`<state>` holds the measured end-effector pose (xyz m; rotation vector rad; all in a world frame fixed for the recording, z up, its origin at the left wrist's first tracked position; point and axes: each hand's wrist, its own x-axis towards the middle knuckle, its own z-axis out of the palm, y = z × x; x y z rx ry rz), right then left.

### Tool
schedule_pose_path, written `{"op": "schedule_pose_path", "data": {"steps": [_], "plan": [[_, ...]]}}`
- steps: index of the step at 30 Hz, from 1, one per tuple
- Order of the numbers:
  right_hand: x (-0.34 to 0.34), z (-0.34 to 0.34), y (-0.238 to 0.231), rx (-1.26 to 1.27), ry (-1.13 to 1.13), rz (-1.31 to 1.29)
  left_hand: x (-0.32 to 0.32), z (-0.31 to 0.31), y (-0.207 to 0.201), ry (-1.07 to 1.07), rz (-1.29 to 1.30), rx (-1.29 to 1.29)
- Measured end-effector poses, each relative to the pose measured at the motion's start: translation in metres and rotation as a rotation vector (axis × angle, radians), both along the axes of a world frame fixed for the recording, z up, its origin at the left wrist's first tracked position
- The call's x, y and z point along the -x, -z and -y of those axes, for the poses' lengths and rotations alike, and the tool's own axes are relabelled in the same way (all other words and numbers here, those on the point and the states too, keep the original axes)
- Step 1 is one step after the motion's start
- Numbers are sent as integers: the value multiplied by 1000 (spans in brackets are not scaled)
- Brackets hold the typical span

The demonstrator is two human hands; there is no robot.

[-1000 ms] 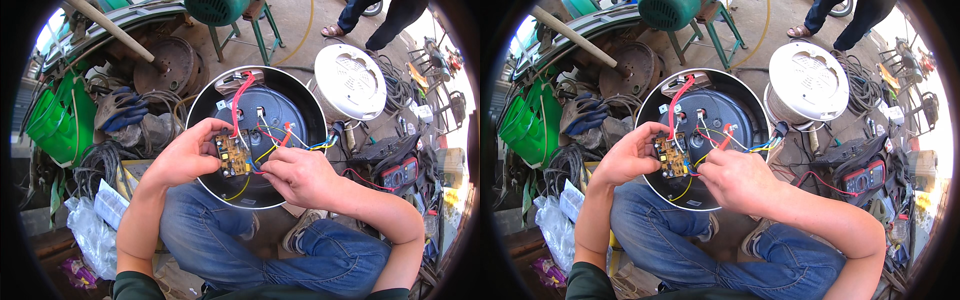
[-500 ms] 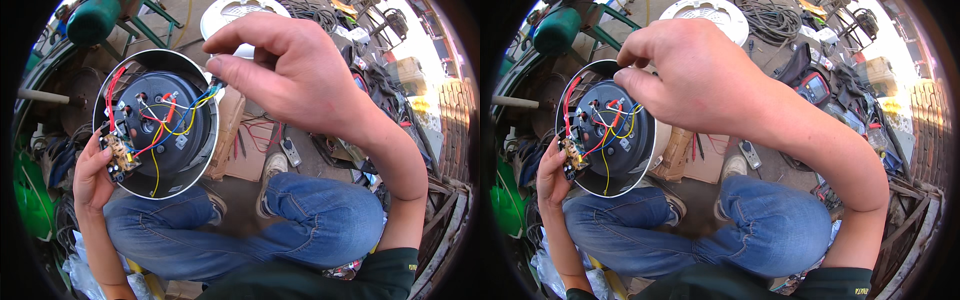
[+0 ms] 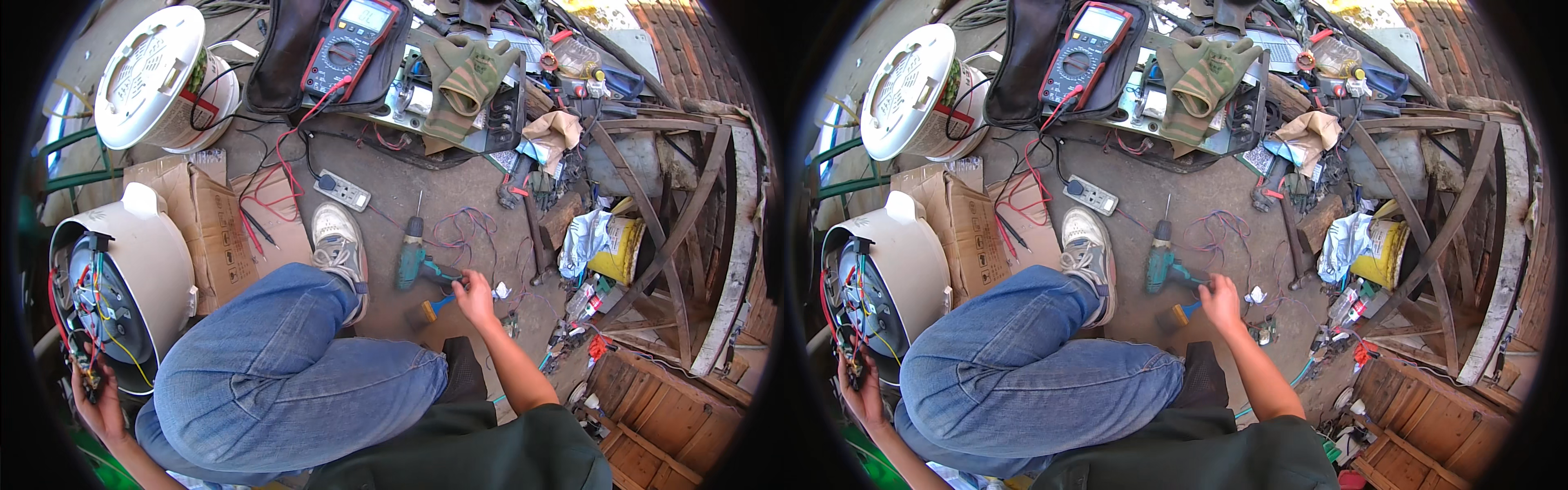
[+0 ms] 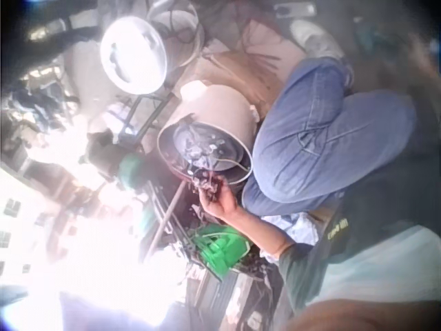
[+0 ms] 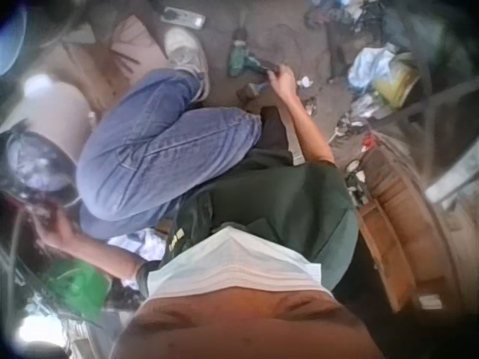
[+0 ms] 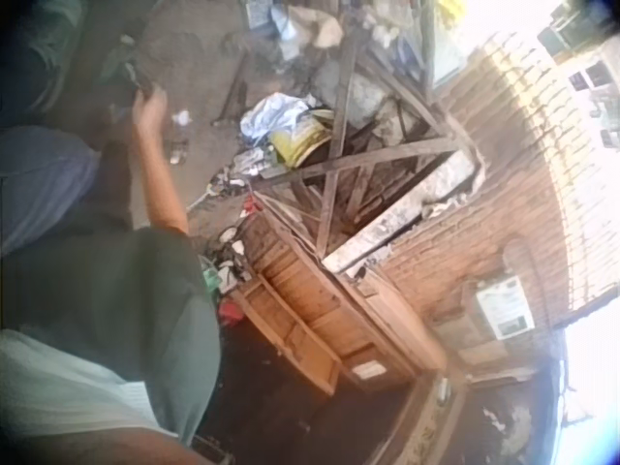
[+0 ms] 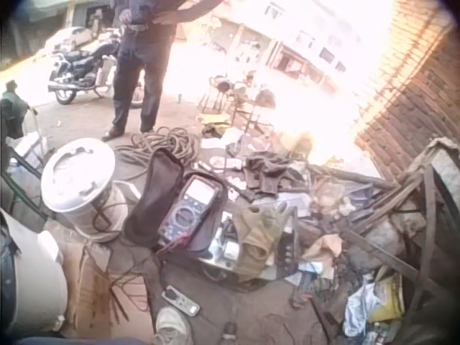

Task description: The person sits on the floor and uses a multimeter to test a circuit board removed from a circular housing. They probe various points on the board and wires while occasionally adjusting the multimeter.

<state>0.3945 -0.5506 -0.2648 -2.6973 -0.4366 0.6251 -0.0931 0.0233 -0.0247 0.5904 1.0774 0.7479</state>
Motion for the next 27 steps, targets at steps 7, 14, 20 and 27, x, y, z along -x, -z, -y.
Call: {"op": "schedule_pose_path", "data": {"steps": [7,14,20,27], "plan": [[12,-40,52,265,-523,150,-65,37,-15,132,-277,-54],[7,-31,64,46,-504,-37,-78,45,-24,128,-319,-93],[-15,-57,-43,-375,-329,-245,-75,48,-19,128,-338,-95],[-14,-206,-177,-756,-446,-702,-88,44,-14,153,-396,-157]]}}
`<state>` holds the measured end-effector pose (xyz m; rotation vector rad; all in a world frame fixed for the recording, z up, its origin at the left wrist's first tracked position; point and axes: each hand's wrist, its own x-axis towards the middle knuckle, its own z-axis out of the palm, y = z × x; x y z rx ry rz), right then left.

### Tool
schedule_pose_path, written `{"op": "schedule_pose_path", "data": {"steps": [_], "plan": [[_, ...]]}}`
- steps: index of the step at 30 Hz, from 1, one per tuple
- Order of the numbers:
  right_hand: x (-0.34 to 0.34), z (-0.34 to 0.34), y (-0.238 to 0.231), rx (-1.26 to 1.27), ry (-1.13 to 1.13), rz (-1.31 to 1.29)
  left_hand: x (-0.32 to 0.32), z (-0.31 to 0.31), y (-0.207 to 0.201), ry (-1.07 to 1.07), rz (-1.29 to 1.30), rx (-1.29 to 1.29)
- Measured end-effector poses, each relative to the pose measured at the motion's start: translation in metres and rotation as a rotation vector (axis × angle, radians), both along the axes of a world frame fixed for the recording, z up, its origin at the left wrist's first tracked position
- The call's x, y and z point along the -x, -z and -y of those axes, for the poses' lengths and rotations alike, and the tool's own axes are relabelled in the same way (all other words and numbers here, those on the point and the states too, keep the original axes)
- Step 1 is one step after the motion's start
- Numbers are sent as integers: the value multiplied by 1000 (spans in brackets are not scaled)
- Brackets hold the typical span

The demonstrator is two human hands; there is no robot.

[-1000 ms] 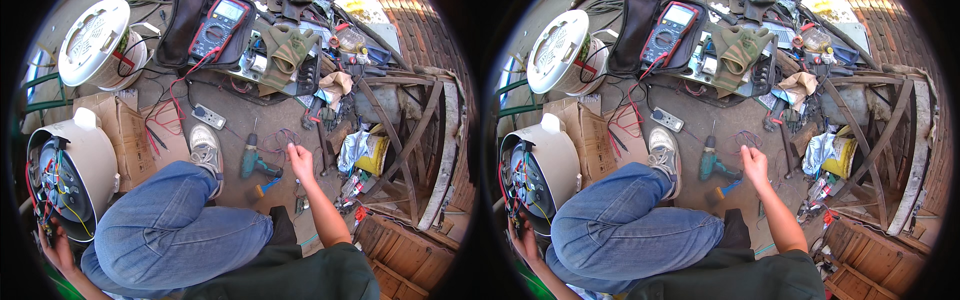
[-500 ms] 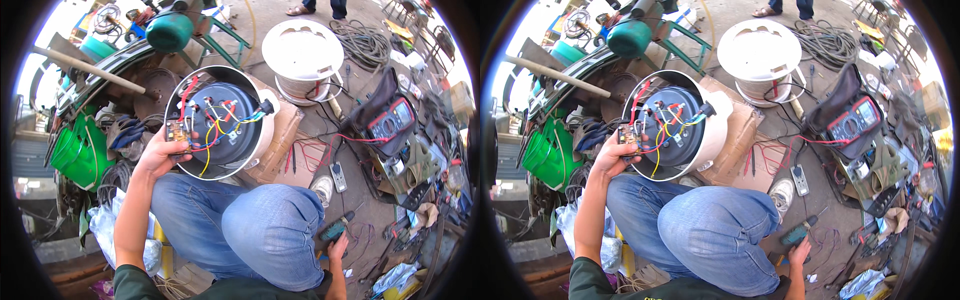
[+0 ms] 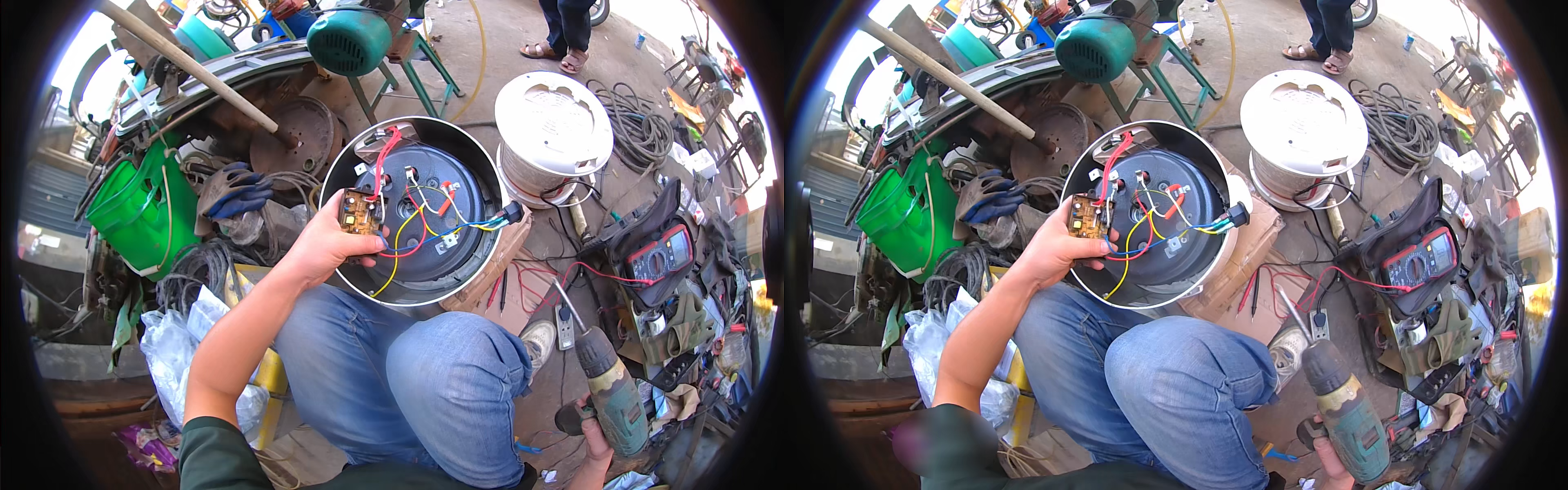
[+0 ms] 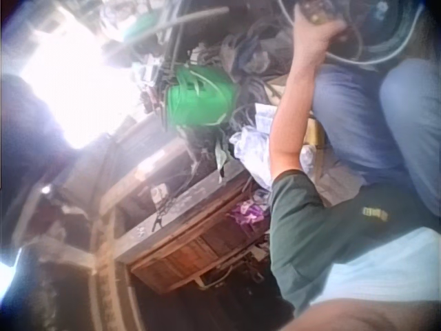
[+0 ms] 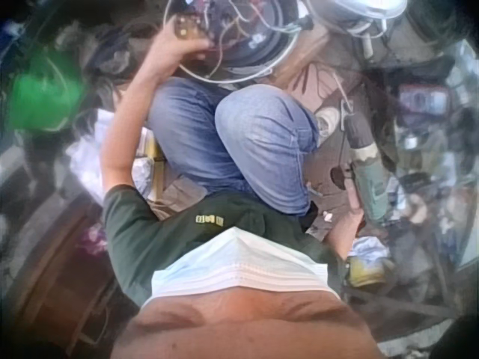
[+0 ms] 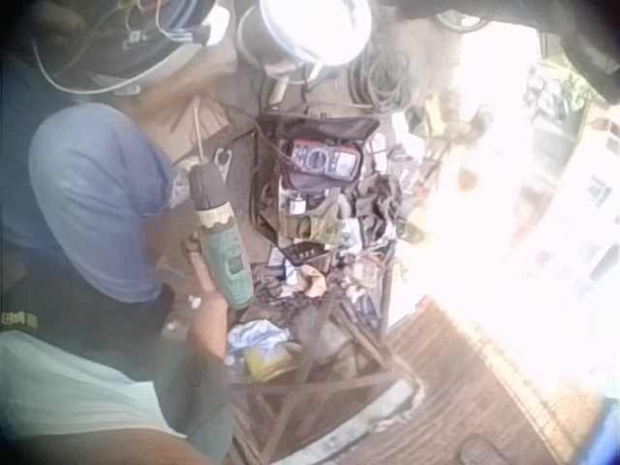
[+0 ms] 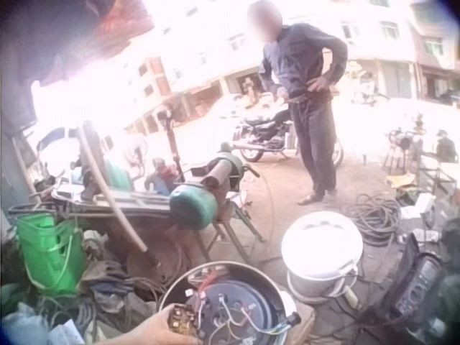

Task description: The person sits on the floor and uses a multimeter to test a circuit board removed from a circular housing. They probe various points on the board and wires while occasionally adjusting the multimeter.

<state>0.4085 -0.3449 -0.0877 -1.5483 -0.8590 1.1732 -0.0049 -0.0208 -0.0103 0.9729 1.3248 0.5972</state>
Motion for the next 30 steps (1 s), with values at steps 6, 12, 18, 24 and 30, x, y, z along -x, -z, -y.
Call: {"op": "schedule_pose_path", "data": {"steps": [6,12,18,24,30], "plan": [[74,-156,-60,-393,-261,330,1,1,4,19,8,-43],[117,-204,-60,-543,-422,356,3,2,5,36,-3,-92],[124,-208,-61,-404,-383,164,-1,-2,3,50,-10,-116],[126,-203,-57,-305,-346,37,0,-3,6,59,-12,-119],[122,-201,-61,-196,-339,45,-1,-3,8,77,-26,-133]]}}
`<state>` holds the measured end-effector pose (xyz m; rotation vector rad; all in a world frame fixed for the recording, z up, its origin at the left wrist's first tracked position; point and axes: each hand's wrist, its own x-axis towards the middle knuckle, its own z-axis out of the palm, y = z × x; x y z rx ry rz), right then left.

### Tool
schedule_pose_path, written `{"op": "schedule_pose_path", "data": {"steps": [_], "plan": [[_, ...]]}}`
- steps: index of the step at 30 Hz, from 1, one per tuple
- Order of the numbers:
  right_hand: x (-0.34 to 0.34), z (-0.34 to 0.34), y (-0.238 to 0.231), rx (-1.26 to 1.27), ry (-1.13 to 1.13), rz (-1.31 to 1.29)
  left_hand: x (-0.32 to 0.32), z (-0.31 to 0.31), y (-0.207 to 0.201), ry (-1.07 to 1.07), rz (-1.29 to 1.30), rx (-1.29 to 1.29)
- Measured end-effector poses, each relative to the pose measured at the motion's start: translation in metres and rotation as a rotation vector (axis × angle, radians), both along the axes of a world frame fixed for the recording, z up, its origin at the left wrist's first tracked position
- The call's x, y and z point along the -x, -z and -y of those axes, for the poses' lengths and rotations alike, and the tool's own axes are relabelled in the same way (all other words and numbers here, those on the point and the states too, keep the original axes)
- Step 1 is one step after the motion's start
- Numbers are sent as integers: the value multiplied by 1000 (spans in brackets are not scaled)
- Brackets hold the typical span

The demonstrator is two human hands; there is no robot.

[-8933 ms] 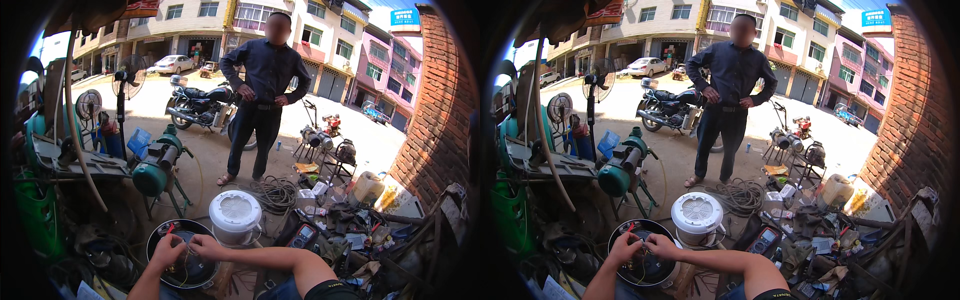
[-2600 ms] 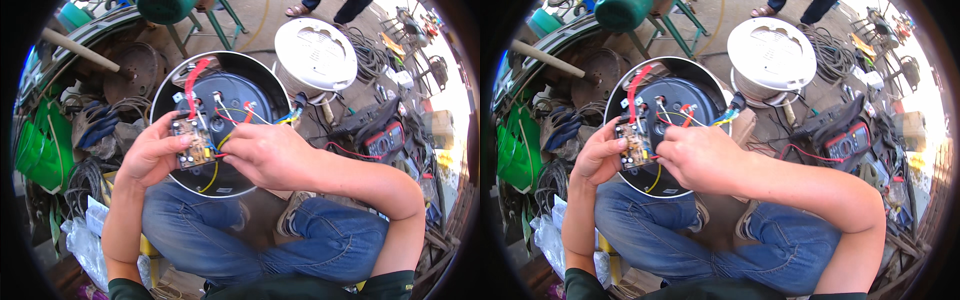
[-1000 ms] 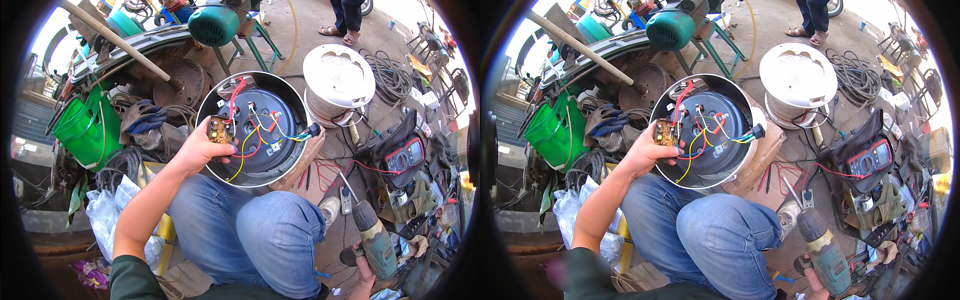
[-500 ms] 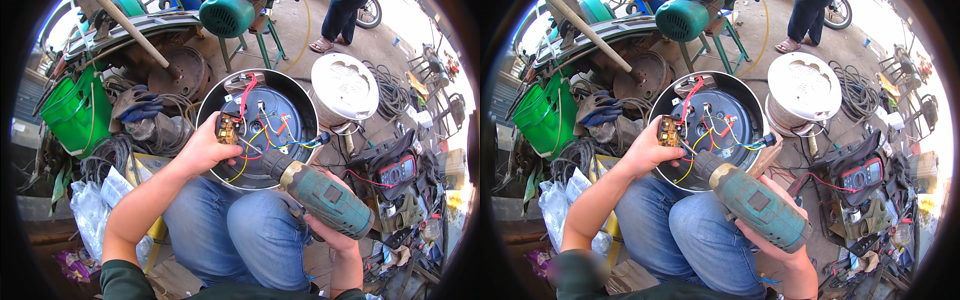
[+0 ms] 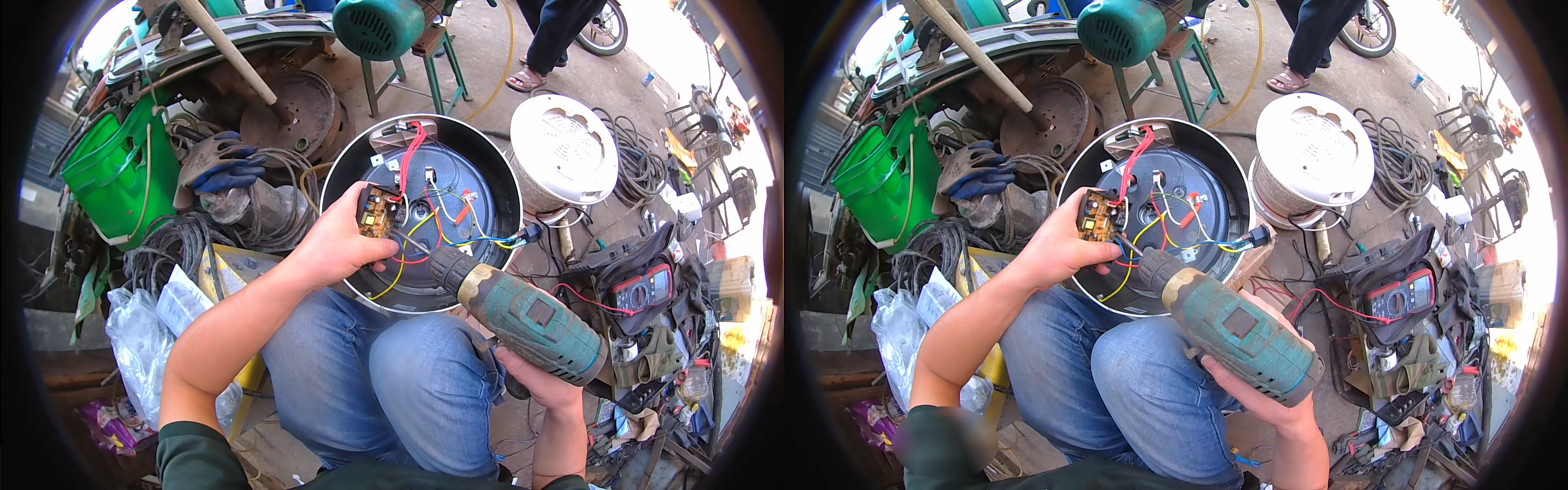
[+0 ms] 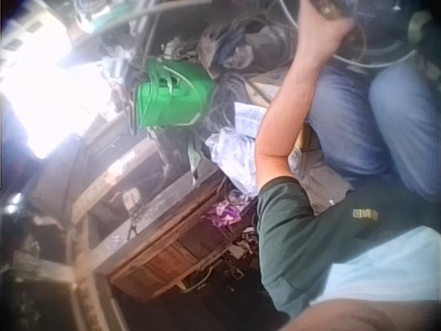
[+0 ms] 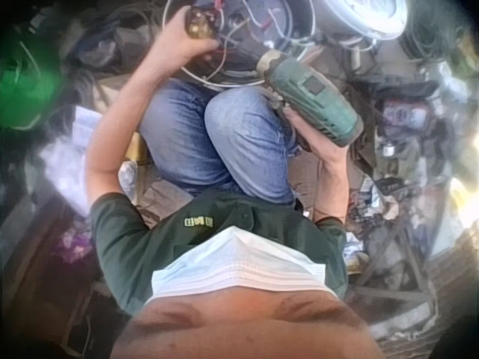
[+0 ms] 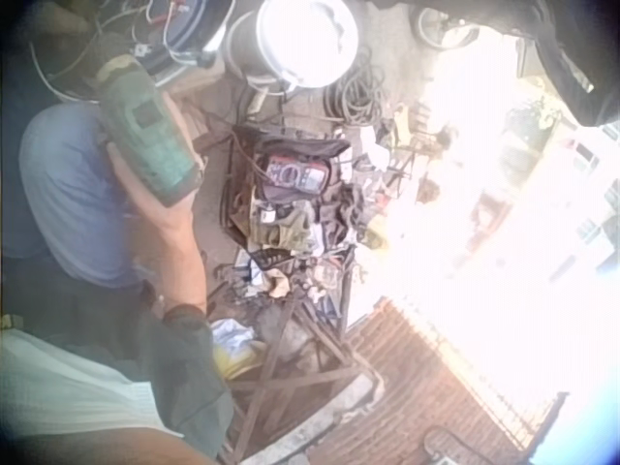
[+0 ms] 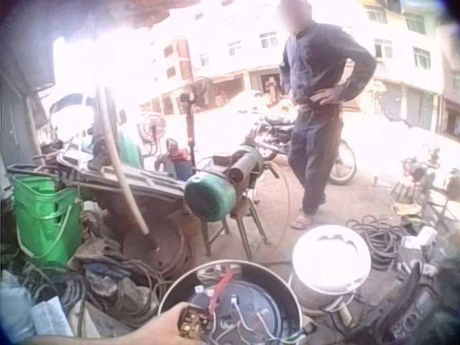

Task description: The person sits on the floor and uses a multimeter to test a circuit board removed from a circular housing. They probe various points on the board and wires while occasionally adjusting the multimeter.

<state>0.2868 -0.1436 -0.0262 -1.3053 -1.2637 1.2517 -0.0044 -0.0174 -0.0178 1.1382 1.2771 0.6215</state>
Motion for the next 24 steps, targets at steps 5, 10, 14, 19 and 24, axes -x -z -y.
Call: {"op": "schedule_pose_path", "data": {"steps": [5,10,14,19,24], "plan": [[-2,-6,1,-67,-29,0,1,1,0,15,-15,-17],[-4,-24,-17,-274,-153,177,0,0,-5,23,-48,5],[-12,-35,-28,-277,-316,327,-1,1,-8,45,-86,-7],[-11,-37,-25,-265,-315,299,-3,2,-10,17,-68,-32],[-10,-37,-14,-331,-292,314,-1,2,-10,15,-99,-26]]}}
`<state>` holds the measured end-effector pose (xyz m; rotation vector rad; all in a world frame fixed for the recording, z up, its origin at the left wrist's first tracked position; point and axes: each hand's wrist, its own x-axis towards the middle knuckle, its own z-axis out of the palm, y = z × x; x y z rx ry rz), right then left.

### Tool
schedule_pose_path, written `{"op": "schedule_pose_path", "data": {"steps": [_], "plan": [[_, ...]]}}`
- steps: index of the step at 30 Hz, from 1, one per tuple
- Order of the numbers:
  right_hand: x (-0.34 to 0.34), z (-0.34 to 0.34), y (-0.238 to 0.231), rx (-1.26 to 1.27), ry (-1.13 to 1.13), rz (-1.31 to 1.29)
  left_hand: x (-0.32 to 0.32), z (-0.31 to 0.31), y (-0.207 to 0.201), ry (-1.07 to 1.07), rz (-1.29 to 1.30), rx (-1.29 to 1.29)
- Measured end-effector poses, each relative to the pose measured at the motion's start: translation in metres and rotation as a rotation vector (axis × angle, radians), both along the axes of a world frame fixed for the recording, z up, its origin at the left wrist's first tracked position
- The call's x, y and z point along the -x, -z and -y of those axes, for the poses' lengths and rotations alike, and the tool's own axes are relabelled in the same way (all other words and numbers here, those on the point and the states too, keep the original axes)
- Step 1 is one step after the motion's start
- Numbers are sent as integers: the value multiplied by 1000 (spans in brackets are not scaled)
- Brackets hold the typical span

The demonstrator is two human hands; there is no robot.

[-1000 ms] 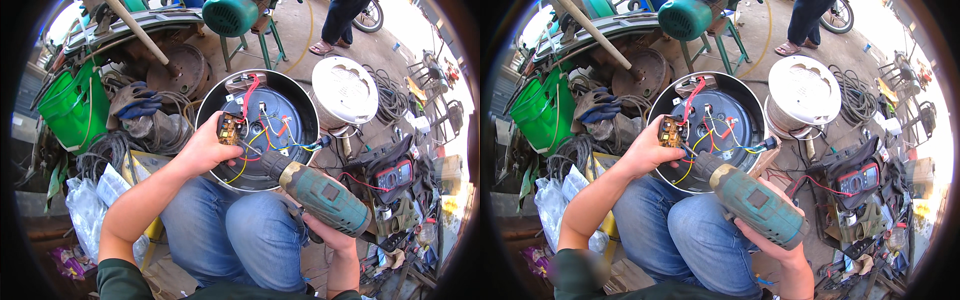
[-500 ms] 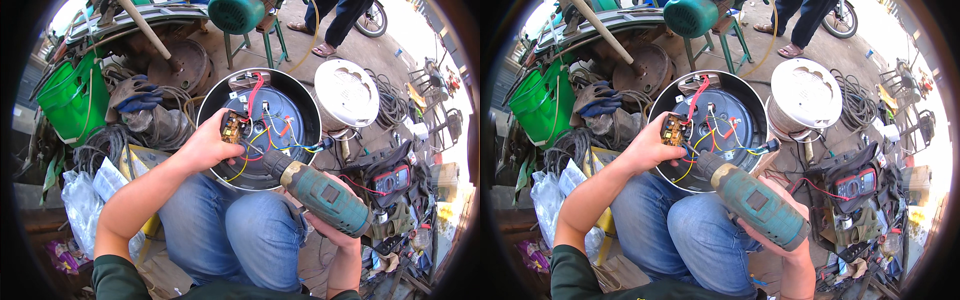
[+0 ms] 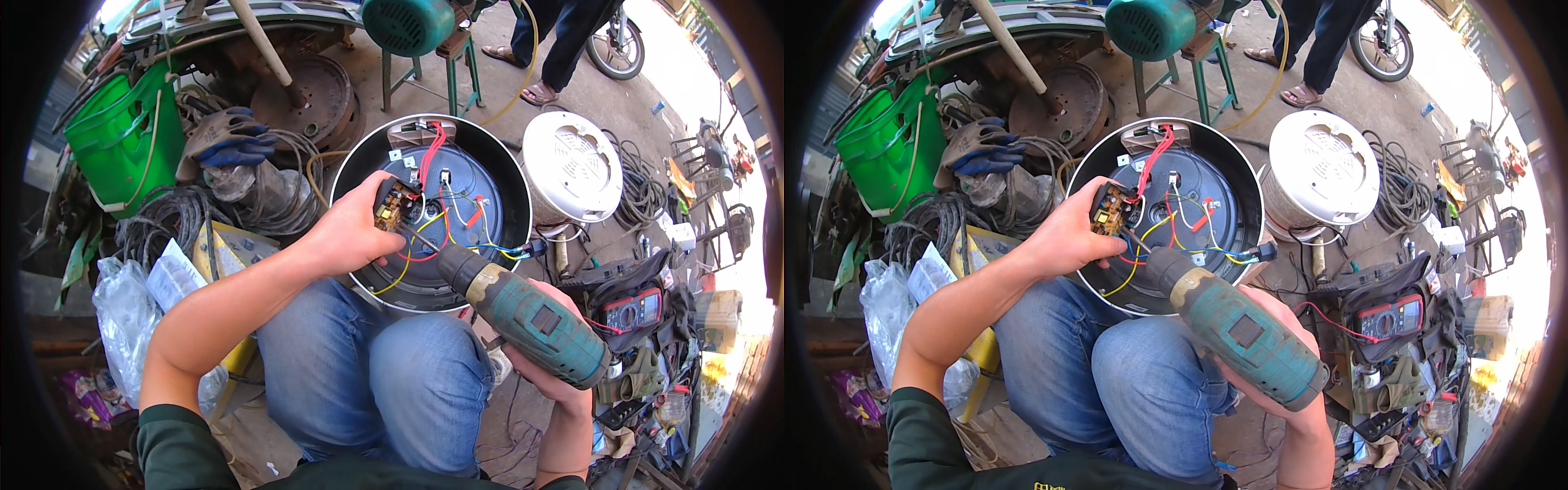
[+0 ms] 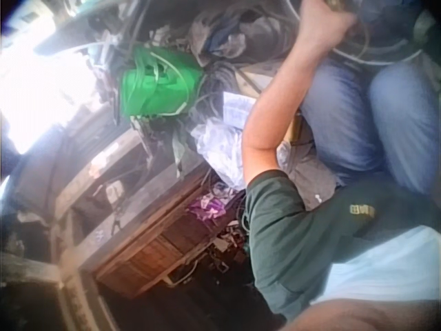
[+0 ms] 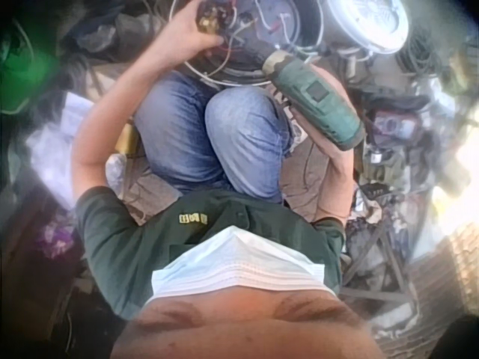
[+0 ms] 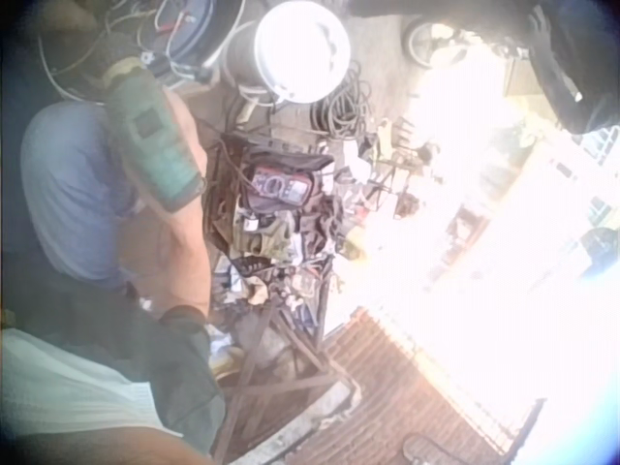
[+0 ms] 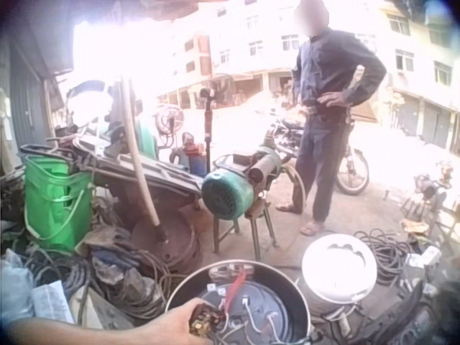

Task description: The person sits on the floor and uses a multimeter to test a circuit board removed from a circular housing. They probe various points on the board and wires while occasionally adjusting the multimeter.

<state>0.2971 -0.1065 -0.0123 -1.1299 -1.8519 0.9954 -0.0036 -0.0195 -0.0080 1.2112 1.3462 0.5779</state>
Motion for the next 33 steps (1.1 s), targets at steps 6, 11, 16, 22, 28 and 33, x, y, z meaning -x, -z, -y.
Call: {"op": "schedule_pose_path", "data": {"steps": [6,11,16,22,28,33], "plan": [[-1,7,1,55,43,-23,-3,0,0,7,8,9],[1,9,-1,88,52,-85,-3,0,-2,-10,-6,12],[2,12,-1,233,86,-189,-2,-1,1,-5,3,9],[2,15,1,379,131,-297,-2,-2,0,-14,9,25],[1,14,0,439,149,-362,-1,-3,7,-48,85,42],[1,17,0,515,168,-436,2,-3,10,-69,171,56]]}}
